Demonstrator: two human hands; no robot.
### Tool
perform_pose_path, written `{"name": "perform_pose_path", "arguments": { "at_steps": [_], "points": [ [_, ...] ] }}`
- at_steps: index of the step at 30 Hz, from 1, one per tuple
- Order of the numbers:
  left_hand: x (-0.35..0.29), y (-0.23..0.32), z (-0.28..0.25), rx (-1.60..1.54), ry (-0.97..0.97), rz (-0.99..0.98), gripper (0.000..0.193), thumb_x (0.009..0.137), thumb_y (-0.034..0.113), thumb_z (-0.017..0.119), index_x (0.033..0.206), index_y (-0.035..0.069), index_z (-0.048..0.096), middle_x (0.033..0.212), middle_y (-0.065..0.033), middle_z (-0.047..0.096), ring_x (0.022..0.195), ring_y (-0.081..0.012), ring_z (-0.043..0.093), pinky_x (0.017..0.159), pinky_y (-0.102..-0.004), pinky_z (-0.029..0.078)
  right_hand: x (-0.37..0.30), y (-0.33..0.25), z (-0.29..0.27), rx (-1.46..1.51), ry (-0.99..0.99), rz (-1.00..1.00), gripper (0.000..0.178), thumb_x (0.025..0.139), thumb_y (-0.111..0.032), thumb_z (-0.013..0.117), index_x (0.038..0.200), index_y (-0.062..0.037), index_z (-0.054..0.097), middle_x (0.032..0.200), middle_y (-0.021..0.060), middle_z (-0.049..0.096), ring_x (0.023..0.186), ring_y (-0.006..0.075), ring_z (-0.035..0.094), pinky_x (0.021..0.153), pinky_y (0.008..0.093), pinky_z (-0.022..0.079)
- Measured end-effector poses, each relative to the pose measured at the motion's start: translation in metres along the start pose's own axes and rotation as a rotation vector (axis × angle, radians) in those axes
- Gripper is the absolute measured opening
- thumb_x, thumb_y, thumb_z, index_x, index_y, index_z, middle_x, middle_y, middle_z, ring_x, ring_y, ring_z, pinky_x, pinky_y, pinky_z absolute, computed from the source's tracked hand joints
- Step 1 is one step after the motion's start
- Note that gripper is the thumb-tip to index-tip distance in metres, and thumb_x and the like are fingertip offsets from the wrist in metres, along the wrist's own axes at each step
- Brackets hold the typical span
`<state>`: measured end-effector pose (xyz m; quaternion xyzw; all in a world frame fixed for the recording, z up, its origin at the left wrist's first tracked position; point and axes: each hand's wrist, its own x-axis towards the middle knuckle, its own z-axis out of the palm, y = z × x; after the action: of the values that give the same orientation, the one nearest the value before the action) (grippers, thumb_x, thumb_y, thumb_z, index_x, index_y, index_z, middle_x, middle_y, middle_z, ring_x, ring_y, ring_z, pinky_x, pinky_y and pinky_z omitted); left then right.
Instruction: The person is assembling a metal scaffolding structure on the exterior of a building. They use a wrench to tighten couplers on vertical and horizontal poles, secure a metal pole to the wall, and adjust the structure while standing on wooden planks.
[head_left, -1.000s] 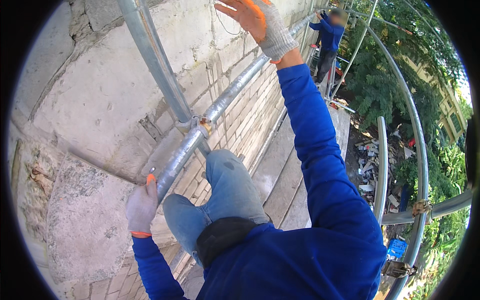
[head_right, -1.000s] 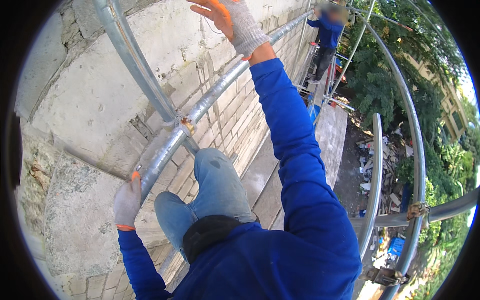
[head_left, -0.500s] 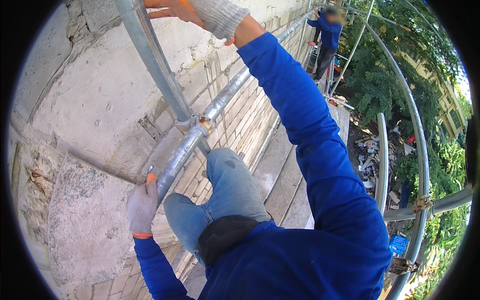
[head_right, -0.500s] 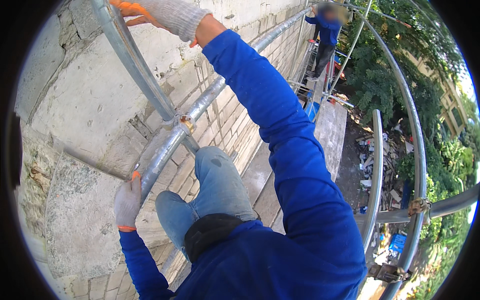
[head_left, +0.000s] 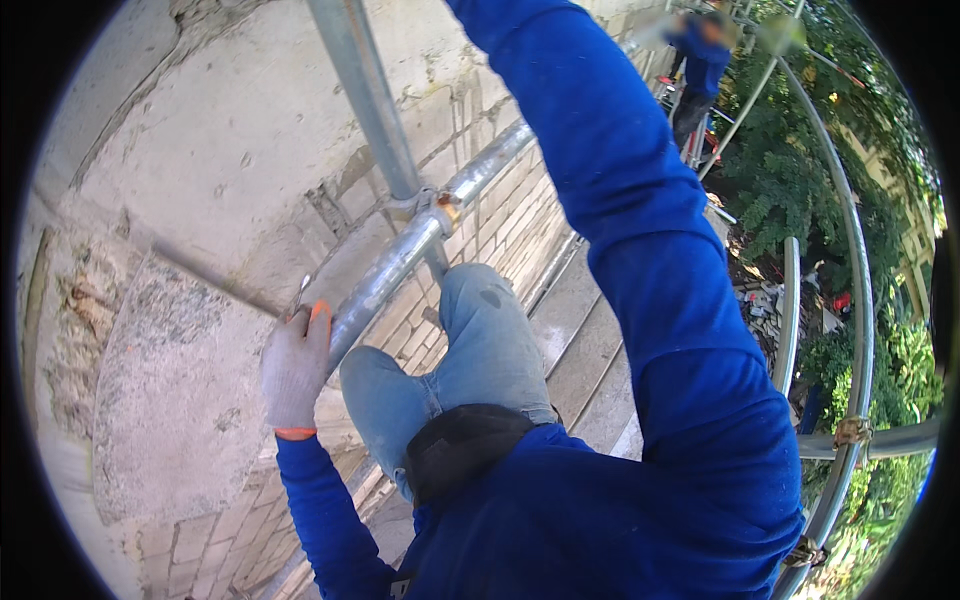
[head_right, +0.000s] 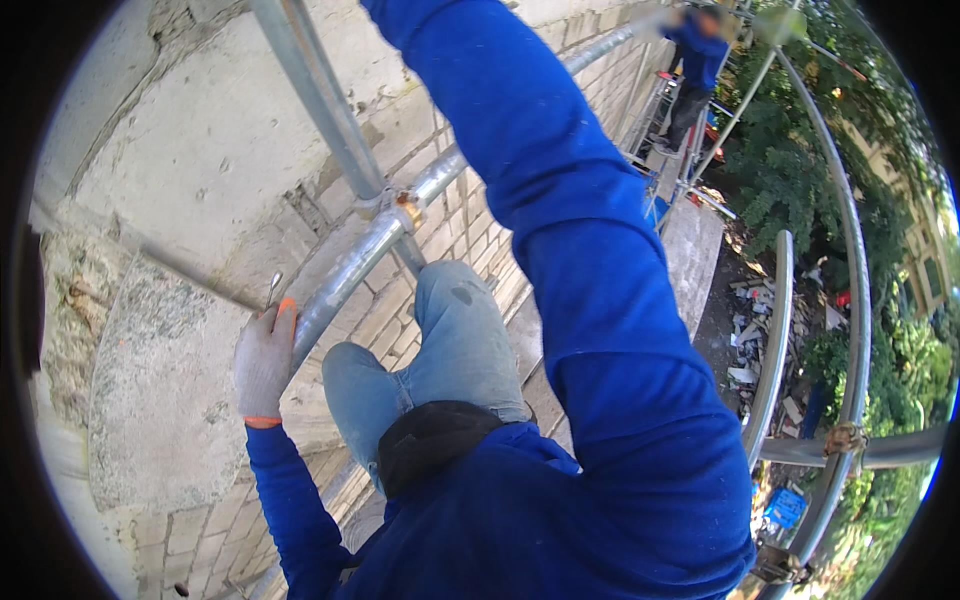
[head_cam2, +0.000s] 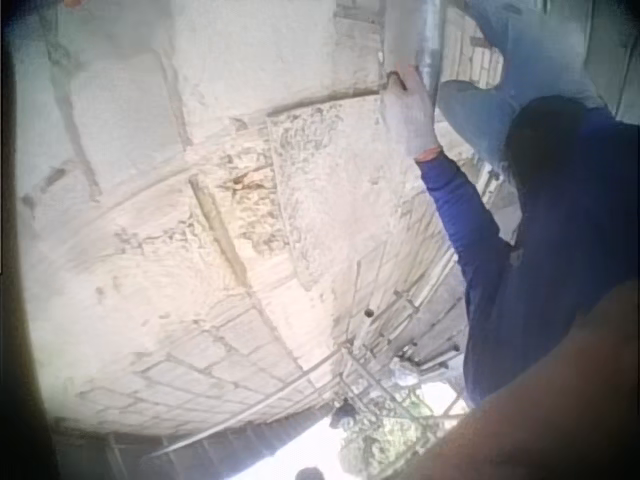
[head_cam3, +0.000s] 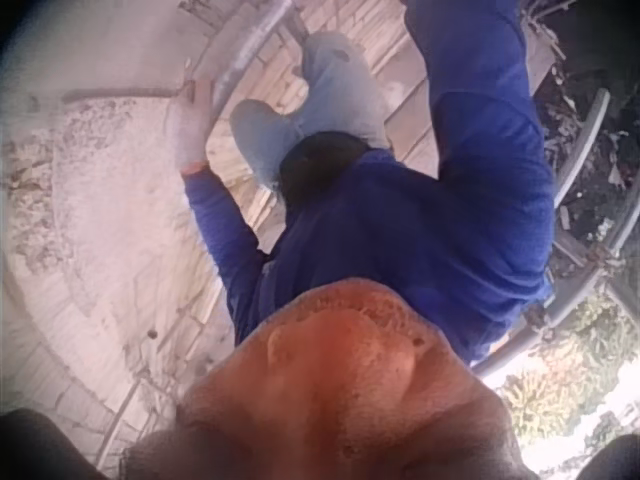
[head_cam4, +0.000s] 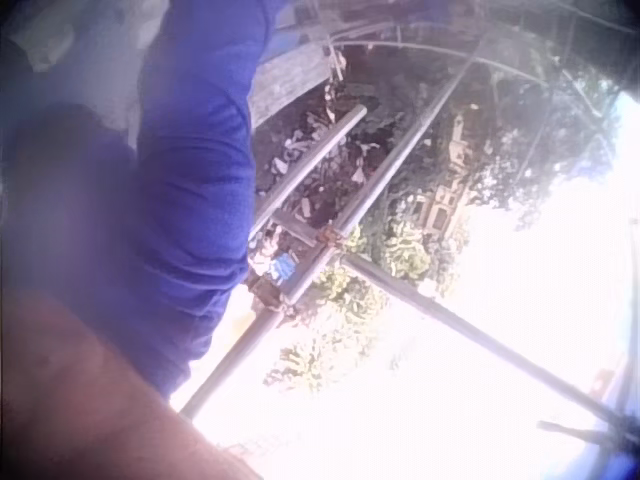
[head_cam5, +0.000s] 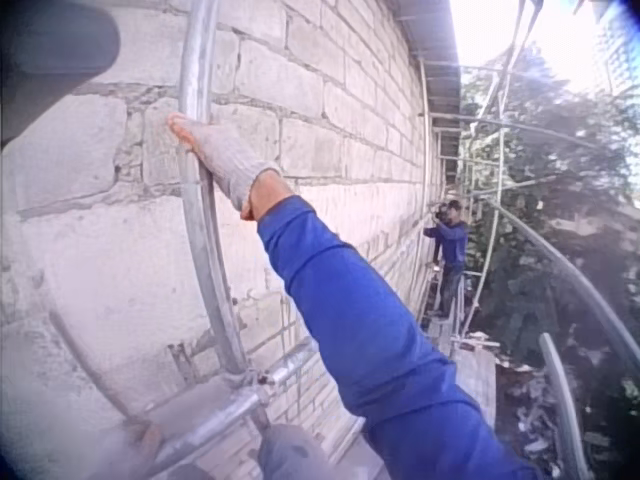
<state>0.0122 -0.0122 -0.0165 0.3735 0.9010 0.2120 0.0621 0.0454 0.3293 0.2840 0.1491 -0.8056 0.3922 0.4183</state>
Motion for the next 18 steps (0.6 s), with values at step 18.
{"name": "perform_pose_path", "arguments": {
  "at_steps": [18],
  "points": [
    [-0.018,0.118,-0.011,-0.830,0.364,0.745,0.057,0.096,0.009,0.064,0.149,0.002,0.044,0.134,-0.0153,0.056,0.113,-0.0232,0.059,0.093,-0.0375,0.050,-0.292,-0.051,0.118,0.106,-0.078,0.273,0.056,0.097,-0.027,0.068,0.144,-0.0038,0.048,0.084,0.0117,0.069,0.073,0.0229,0.070,0.070,0.0345,0.056]
  ]
}}
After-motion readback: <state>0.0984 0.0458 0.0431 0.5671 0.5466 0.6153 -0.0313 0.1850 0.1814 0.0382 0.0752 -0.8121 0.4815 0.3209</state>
